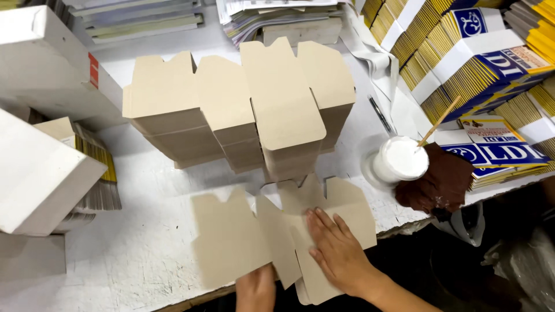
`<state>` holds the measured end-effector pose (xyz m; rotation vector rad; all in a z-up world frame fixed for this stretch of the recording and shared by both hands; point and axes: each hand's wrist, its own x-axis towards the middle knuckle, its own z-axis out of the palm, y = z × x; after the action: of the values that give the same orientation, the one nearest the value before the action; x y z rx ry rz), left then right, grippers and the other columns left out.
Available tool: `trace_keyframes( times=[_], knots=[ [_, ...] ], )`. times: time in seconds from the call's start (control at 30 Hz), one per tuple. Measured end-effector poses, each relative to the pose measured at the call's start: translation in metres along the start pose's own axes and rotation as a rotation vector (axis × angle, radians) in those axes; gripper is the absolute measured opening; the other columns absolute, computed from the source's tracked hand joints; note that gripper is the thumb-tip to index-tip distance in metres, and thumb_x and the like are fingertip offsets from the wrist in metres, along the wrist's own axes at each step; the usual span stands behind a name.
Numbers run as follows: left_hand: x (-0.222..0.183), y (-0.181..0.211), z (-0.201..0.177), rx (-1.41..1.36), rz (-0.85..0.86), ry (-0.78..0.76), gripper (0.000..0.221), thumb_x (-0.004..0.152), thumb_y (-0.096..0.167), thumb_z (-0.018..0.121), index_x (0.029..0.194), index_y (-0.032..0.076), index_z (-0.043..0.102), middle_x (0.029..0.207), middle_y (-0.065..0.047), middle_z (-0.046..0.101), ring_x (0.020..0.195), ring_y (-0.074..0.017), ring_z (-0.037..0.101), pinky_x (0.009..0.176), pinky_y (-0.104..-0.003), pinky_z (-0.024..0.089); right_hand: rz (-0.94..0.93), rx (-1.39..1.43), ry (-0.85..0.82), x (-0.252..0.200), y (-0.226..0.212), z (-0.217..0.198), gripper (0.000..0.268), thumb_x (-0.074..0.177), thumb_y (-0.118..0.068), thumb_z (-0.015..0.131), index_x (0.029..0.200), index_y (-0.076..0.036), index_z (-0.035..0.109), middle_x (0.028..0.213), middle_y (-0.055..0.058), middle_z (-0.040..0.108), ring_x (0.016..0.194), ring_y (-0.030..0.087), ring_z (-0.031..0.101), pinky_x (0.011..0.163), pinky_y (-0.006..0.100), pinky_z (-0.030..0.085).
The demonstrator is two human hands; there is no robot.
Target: The person sorts through stacks of cardboard in a box and then applies glue to the sheets with a brush to assemble them. They press the edges together and stack the finished boxes on the table.
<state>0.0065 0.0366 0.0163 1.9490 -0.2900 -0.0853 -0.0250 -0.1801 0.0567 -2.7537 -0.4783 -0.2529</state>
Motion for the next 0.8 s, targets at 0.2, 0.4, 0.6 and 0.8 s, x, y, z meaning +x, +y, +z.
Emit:
trace_keyframes(
  times=[0.2,0.4,0.6,0.8],
  knots=[
    [0.019,0.041,-0.032,-0.046,0.354,-0.079,0.067,0.107,0.032,0.036,0.162,-0.003,0.022,0.172,-0.027,0.016,0.161,-0.0444,0.012,0.127,-0.055,0.014,0.059,0.019,-0.043,0.000,-0.001,-0.002,0.068,0.100,-0.024,0.055,0.153,0.008,0.026,0.157,0.023,0.038,0.149,0.039,0.032,0.119,0.053,0.022],
    [0.029,-0.017,-0.005,0.770,0.425,-0.007,0.068,0.098,0.046,0.039,0.153,0.006,0.034,0.164,-0.016,0.023,0.152,-0.0397,0.014,0.115,-0.063,0.011,0.234,0.412,0.138,-0.004,0.044,-0.038,0.079,0.094,-0.016,0.066,0.159,-0.003,0.024,0.160,0.022,0.041,0.148,0.039,0.038,0.119,0.049,0.028],
    [0.030,-0.016,-0.005,0.774,0.405,0.000,0.063,0.098,0.043,0.039,0.152,0.011,0.037,0.164,-0.013,0.025,0.151,-0.0417,0.014,0.114,-0.065,0.012,0.351,-0.437,0.337,0.010,0.110,-0.115,0.057,0.085,-0.040,0.073,0.128,-0.005,0.065,0.151,0.019,0.049,0.146,0.042,0.032,0.115,0.056,0.021],
    [0.030,-0.017,-0.001,0.800,0.347,0.020,0.063,0.096,0.043,0.041,0.152,0.015,0.038,0.164,-0.009,0.026,0.152,-0.0369,0.018,0.114,-0.066,0.015,0.390,-0.420,0.273,0.007,0.108,-0.121,0.048,0.087,-0.045,0.068,0.118,-0.010,0.074,0.153,0.016,0.050,0.150,0.039,0.030,0.117,0.057,0.017]
  ],
)
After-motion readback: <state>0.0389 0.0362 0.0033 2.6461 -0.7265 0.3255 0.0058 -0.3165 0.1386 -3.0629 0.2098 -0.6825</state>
